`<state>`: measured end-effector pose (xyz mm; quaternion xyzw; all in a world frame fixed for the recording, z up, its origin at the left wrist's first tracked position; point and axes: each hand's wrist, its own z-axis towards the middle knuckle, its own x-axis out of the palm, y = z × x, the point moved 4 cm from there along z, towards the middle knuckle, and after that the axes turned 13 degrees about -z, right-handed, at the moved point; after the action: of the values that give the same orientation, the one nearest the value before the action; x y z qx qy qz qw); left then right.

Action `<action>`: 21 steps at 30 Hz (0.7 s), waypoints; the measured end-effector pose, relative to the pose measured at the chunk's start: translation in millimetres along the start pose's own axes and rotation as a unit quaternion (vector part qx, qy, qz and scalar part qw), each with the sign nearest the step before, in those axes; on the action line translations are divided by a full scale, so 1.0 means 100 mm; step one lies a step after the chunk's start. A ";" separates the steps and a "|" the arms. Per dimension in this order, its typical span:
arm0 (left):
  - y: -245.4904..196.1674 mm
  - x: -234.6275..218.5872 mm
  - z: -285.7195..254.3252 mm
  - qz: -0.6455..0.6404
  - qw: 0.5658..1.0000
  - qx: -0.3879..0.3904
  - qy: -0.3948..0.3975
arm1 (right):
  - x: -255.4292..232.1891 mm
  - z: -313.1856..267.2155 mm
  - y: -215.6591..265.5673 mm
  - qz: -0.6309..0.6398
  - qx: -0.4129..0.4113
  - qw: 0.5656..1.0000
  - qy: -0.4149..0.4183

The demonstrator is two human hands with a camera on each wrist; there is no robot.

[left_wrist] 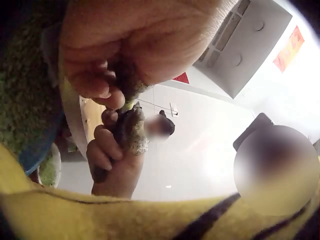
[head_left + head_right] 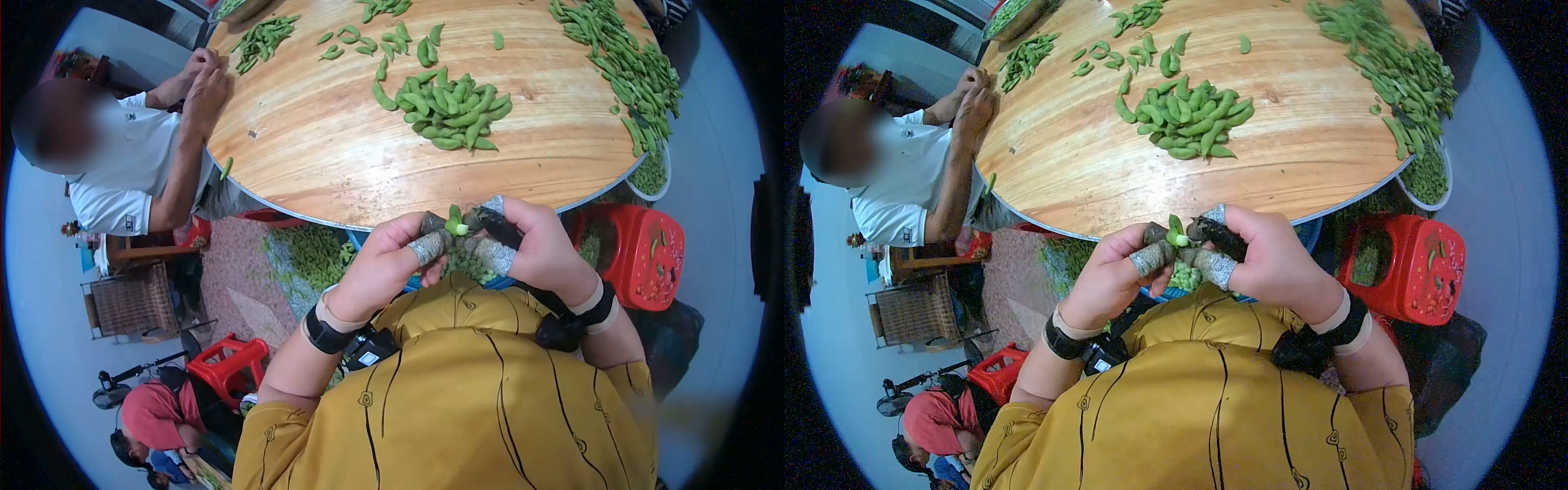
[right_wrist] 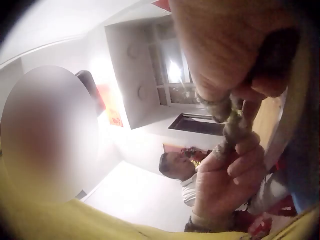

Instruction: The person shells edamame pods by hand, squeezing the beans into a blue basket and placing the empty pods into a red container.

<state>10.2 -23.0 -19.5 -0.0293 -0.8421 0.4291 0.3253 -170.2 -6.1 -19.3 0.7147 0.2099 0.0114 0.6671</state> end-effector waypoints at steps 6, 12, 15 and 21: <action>0.03 0.02 0.05 0.059 0.998 0.000 0.021 | 0.00 0.00 -0.05 0.067 0.010 0.997 -0.027; -0.01 0.10 0.01 0.290 0.938 0.187 -0.042 | 0.01 0.04 -0.15 -0.023 0.057 0.998 -0.007; 0.05 0.06 0.01 0.120 0.989 0.083 -0.018 | 0.04 0.04 -0.08 0.015 0.045 0.999 -0.018; 0.12 -0.06 0.01 -0.159 0.987 0.001 -0.019 | 0.04 0.03 -0.06 -0.007 0.011 0.999 -0.032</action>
<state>11.1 -18.0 -32.1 0.1136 -0.8417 0.3735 0.3730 -167.0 -7.4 -26.7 0.7206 0.1941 -0.0184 0.6654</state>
